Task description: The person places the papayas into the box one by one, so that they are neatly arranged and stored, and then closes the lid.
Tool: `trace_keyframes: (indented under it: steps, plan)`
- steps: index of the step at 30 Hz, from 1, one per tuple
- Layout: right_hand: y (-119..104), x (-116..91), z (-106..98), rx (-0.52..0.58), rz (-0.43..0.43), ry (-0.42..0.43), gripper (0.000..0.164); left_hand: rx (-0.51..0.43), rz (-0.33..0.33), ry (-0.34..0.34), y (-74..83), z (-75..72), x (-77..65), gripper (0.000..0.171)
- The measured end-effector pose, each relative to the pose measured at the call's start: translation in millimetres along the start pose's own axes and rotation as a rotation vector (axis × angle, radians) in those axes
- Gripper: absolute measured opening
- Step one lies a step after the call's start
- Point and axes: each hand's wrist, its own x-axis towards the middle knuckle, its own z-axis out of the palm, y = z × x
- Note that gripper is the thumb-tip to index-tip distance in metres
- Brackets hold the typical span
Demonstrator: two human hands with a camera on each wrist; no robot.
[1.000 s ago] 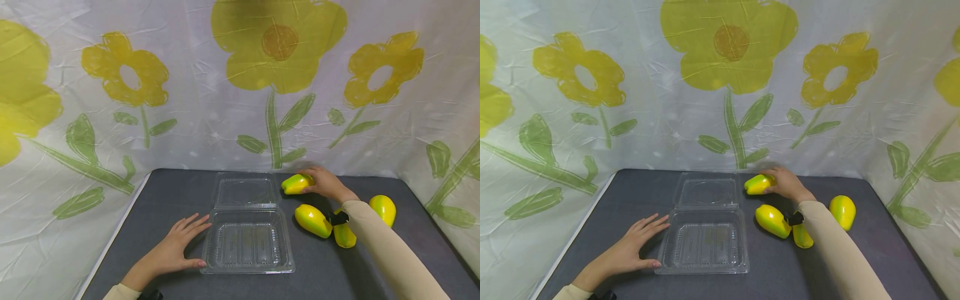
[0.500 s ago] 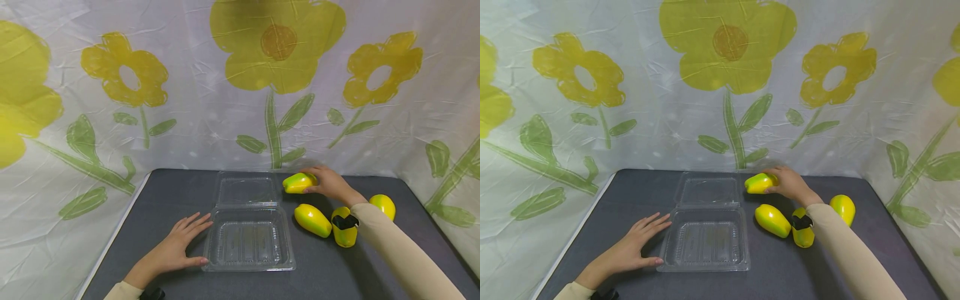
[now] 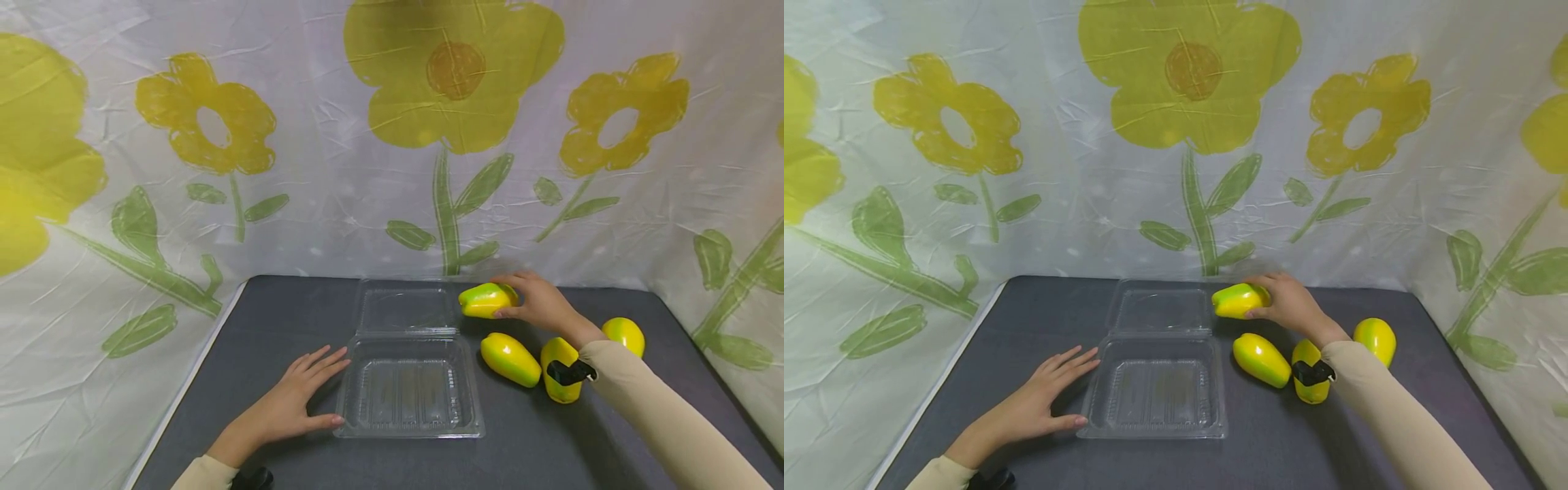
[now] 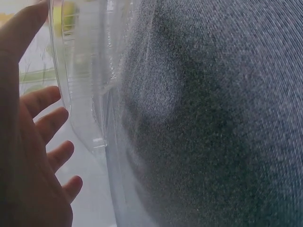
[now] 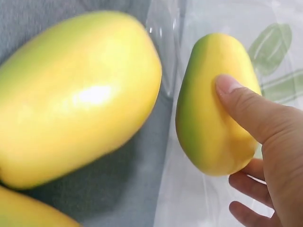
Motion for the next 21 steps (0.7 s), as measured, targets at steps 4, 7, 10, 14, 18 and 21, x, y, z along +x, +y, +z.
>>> trace_keyframes:
  steps: [4,7,10,14,18,21]
  plan:
    - [-6,-2,0,0.004,-0.008,0.018,0.071,-0.019,-0.001,-0.006,-0.1,0.6,2.1,0.087]
    - [-11,-3,-1,0.005,-0.008,0.026,0.072,-0.049,-0.010,-0.011,-0.5,1.7,3.9,0.085]
    - [-16,-4,-1,0.017,-0.020,0.029,0.072,-0.070,-0.018,-0.015,-1.5,4.2,5.8,0.083]
    - [-23,-5,-1,0.032,-0.029,0.022,0.072,-0.083,-0.023,-0.018,-2.4,7.8,7.7,0.080]
    - [-29,-8,0,0.035,-0.016,0.016,0.073,-0.094,-0.031,-0.023,-2.1,10.3,10.0,0.077]
    - [-34,-10,1,0.044,-0.011,0.016,0.074,-0.102,-0.024,-0.016,-0.9,11.0,11.6,0.075]
